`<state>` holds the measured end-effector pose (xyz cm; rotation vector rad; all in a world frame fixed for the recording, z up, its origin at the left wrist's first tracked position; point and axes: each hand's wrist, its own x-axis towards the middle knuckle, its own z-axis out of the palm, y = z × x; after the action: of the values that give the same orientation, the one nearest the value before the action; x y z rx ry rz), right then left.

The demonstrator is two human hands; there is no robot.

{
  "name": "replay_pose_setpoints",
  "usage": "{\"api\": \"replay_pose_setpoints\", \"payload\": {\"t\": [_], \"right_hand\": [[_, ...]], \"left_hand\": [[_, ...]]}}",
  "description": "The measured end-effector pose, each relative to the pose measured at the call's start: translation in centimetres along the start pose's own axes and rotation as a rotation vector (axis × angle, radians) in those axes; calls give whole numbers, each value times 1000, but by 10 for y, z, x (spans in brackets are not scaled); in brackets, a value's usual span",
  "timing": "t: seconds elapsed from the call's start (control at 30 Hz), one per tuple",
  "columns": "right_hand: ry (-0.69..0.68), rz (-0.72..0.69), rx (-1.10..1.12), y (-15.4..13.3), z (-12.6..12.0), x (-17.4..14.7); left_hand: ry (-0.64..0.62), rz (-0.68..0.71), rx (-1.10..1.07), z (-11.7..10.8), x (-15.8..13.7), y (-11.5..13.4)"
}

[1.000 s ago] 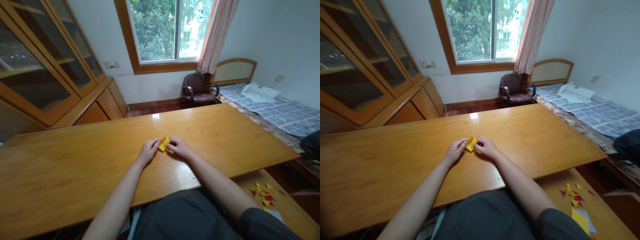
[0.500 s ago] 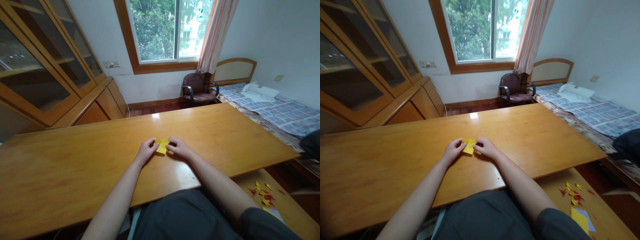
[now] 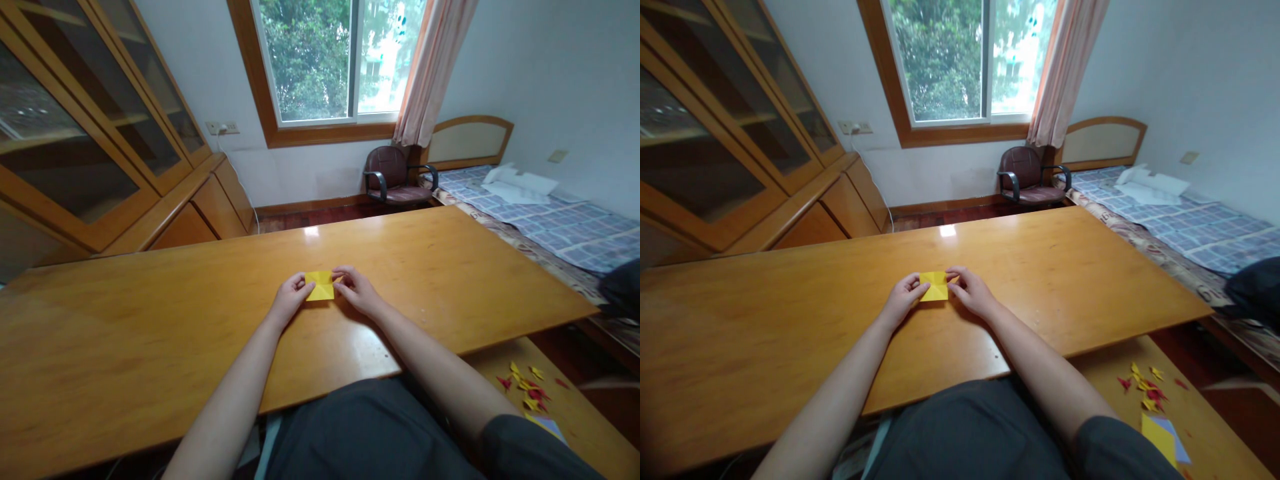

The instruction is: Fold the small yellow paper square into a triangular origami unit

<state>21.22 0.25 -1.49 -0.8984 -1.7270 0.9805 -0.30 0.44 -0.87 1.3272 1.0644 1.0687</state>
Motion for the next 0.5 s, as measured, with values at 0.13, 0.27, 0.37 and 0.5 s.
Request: {"api": "replay_pose_setpoints", "payload": {"t": [0.13, 0.27, 0.37, 0.5], "right_hand": [[-85, -168, -138, -7, -3, 2], [-77, -167, -187, -9, -2, 3], [-69, -131, -185, -10, -1, 4], [-59, -99, -145, -12, -3, 5]], "left_hand": [[-6, 10, -5, 0, 1, 0], [-29, 10, -37, 0, 0, 2], [-78, 3, -18, 0, -1, 1], [-84, 55, 49, -1, -2, -2]]}}
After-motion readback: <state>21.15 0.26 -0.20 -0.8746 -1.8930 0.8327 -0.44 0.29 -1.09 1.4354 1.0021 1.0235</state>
